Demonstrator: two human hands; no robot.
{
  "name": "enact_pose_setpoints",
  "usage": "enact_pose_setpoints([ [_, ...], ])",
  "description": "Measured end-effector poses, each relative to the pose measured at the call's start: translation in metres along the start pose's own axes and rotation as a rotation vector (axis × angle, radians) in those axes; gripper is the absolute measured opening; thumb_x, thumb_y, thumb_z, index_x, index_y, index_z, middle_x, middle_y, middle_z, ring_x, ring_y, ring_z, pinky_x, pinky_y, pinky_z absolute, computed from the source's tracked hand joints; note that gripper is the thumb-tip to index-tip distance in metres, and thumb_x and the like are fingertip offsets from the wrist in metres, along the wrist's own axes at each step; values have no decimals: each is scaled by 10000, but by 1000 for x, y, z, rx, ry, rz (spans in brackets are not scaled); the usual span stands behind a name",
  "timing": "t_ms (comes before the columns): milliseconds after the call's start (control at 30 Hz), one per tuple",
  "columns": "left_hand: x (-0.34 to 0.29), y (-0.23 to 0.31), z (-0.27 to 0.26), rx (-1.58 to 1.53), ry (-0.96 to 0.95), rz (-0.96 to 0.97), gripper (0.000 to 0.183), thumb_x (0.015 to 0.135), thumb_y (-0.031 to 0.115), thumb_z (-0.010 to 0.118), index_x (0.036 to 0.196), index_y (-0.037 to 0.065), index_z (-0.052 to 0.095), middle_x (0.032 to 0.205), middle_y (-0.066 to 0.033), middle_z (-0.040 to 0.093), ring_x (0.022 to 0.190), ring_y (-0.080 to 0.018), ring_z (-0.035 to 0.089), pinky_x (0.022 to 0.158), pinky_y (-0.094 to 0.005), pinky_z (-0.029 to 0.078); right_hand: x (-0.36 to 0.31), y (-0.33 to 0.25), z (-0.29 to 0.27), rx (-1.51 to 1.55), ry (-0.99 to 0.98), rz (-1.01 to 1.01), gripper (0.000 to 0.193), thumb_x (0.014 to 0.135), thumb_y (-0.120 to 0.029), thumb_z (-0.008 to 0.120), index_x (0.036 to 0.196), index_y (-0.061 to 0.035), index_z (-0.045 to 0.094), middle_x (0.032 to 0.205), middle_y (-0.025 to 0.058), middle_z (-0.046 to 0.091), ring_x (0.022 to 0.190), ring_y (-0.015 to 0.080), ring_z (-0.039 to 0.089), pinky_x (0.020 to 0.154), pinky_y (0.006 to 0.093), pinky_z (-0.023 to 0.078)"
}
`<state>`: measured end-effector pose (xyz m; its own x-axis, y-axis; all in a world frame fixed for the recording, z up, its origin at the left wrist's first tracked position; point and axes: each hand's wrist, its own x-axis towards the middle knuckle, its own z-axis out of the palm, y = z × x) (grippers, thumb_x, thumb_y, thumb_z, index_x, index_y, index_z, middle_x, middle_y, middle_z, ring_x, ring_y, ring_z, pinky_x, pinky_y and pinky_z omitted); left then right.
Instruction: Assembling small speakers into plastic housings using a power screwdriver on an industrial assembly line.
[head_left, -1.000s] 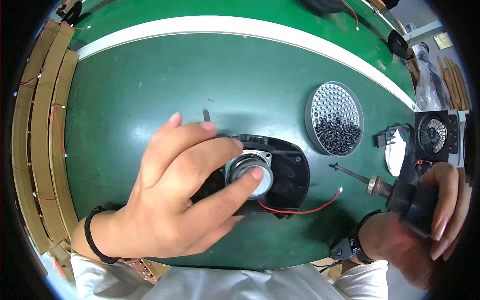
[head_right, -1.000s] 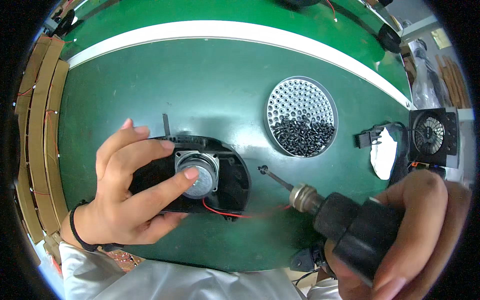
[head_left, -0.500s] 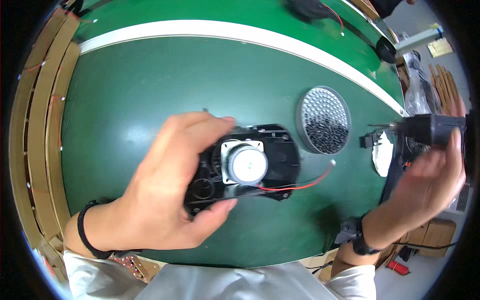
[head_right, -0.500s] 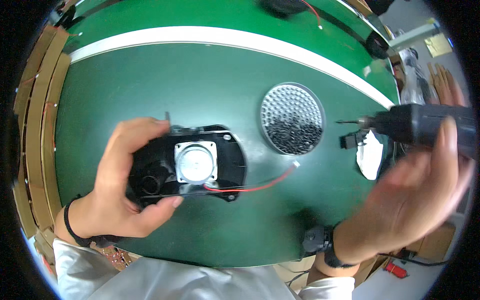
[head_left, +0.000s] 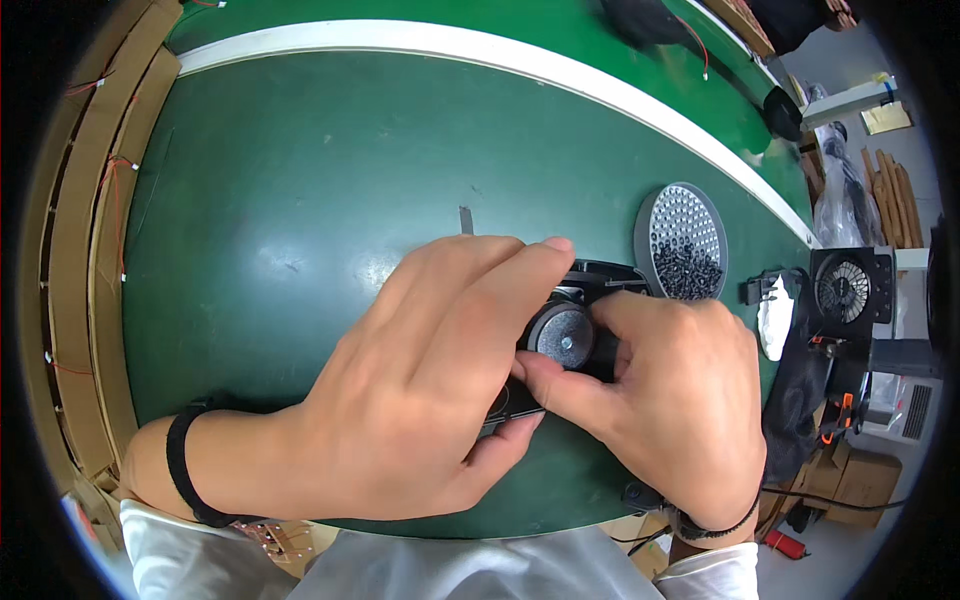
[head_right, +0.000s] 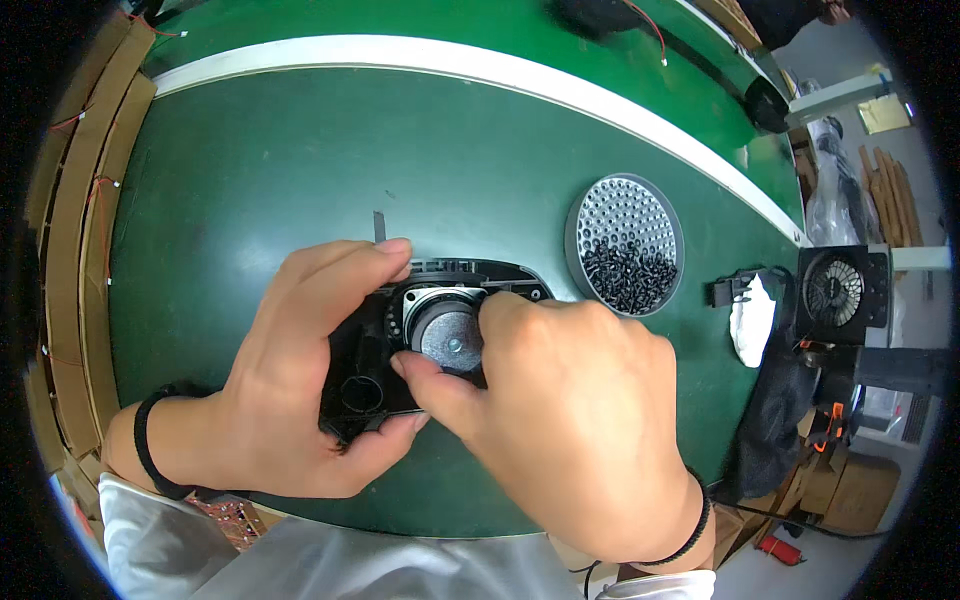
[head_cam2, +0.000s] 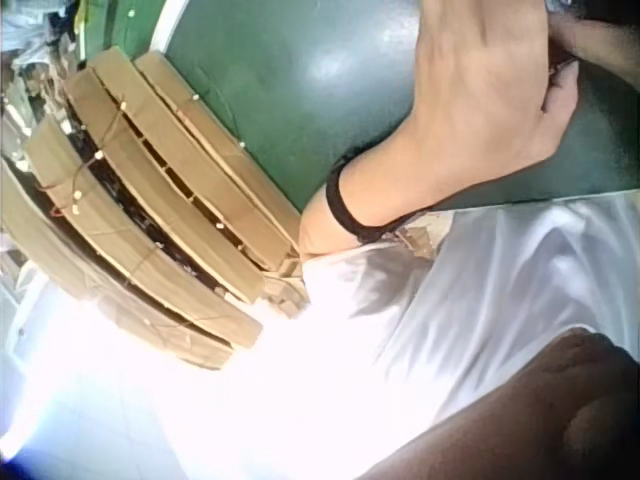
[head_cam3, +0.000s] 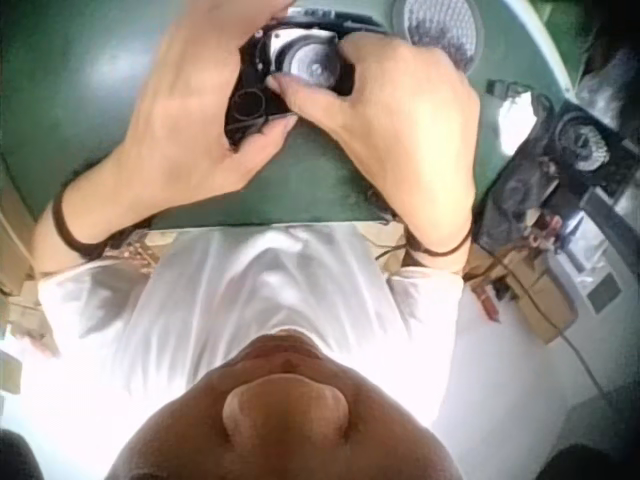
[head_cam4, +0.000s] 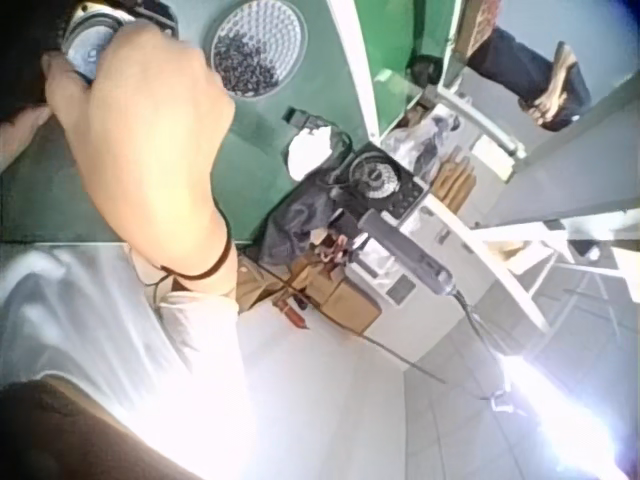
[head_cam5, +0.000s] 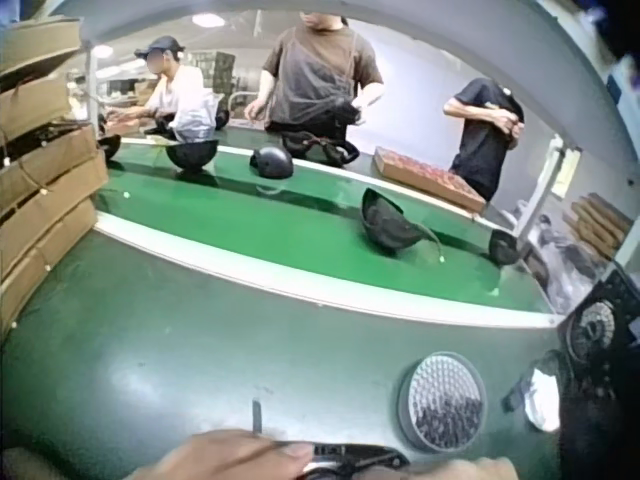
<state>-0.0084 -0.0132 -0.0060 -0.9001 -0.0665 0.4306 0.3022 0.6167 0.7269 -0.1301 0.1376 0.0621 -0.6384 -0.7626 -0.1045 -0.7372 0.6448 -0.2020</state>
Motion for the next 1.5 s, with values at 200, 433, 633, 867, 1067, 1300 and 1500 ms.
enact_pose_setpoints([
  [200, 1, -1, 0, 3, -10, -28, 858, 664, 48, 800, 1426, -30, 412, 1320, -207, 521, 1204, -344, 525, 1023, -430, 447, 4, -1, 0, 69, -36, 15, 386, 655, -323, 872, 642, 2, 663, 491, 111, 537, 429, 266, 556, 452, 359, 435],
  [433, 0, -7, 3, -72, -13, 11, 793, 676, 45, 801, 1361, -18, 408, 1321, -234, 516, 1209, -358, 526, 1025, -450, 442, 5, -3, 7, 137, -20, -19, 390, 649, -309, 870, 664, 16, 655, 528, 131, 571, 459, 293, 578, 465, 369, 450],
  [633, 1, -5, 1, -65, -1, 25, 721, 681, 55, 819, 1284, 2, 427, 1305, -278, 521, 1191, -374, 539, 1015, -466, 439, 3, -3, 9, 171, -10, -21, 382, 669, -298, 862, 669, 20, 649, 543, 143, 584, 477, 312, 598, 475, 384, 464],
  [867, 2, 0, -3, -2, -31, -10, 517, 686, 101, 804, 1165, 19, 627, 1310, -285, 520, 1159, -392, 561, 952, -446, 482, 3, 0, 7, 171, -40, -68, 354, 685, -248, 833, 666, 3, 584, 581, 164, 580, 536, 357, 606, 499, 410, 461],
  [1067, 5, 2, -6, 66, -62, 11, 411, 673, 100, 794, 1077, 40, 752, 1325, -276, 508, 1148, -385, 576, 926, -426, 516, 1, -1, 6, 196, -41, -46, 323, 714, -200, 820, 672, -2, 567, 586, 171, 571, 555, 374, 605, 513, 427, 462],
  [1300, 3, 0, 0, 15, -38, 16, 434, 649, 77, 805, 1076, 25, 746, 1323, -274, 501, 1152, -385, 583, 906, -422, 540, -1, 1, 5, 189, -50, -55, 333, 732, -224, 830, 722, -2, 582, 623, 174, 592, 585, 374, 618, 528, 430, 473],
  [1500, 6, 3, -2, 92, -67, 8, 447, 645, 109, 804, 1081, 35, 742, 1327, -260, 536, 1138, -408, 589, 946, -470, 516, -2, 6, 1, 205, -61, -83, 311, 748, -236, 831, 816, 12, 657, 629, 160, 590, 583, 356, 613, 534, 410, 470],
])
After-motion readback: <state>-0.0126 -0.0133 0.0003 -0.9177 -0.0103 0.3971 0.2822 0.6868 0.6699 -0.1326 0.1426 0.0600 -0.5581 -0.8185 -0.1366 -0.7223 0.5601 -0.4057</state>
